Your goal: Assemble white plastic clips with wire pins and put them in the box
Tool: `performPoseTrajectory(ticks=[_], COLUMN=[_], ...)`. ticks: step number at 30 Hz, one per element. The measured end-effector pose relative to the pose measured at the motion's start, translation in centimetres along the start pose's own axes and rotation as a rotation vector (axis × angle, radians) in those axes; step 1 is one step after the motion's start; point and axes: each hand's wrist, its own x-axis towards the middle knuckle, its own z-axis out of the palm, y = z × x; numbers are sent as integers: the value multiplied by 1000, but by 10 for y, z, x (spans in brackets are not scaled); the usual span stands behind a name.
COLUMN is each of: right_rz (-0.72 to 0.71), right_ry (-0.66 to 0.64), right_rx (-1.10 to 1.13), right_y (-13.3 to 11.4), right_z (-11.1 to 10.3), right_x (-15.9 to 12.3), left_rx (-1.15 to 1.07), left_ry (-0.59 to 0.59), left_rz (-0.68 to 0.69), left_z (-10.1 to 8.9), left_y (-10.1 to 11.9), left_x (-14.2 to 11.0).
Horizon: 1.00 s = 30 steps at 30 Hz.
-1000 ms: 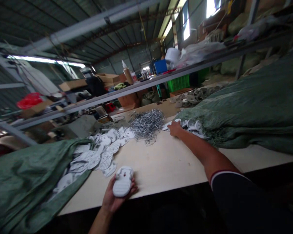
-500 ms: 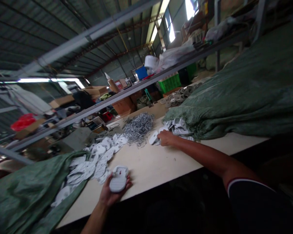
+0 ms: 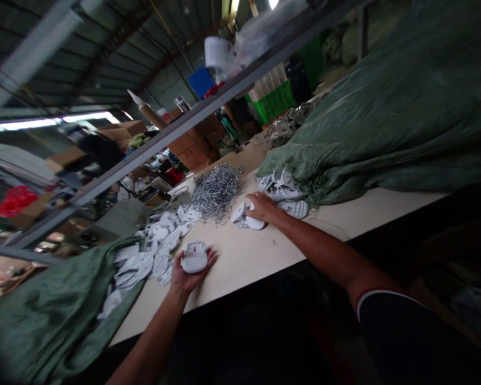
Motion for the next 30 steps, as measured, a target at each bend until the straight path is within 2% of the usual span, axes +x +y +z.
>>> performPoseTrajectory(ticks=[5, 8, 12, 16, 21, 27, 30], right_rz=[28, 69, 95, 62, 56, 12, 9], right_ry=[-74, -61, 12, 134, 236, 291, 311], right_rx=[83, 121, 182, 254, 286, 198, 125], right_y=[2, 5, 11, 16, 20, 11, 7], right_z=[12, 14, 12, 2, -9, -9, -17], right_x=[3, 2, 5, 9, 4, -14, -12], left_rx=[54, 67, 44, -8, -49, -126, -160], left_ry=[23, -8, -83, -190, -297, -279, -229], left_rz=[-10, -43, -81, -36, 14, 21, -12], left_z=[-3, -11, -29, -48, -56, -56, -58], left_y=[8, 14, 19, 19, 14, 7, 4], left_x=[10, 13, 15, 16, 15, 11, 4])
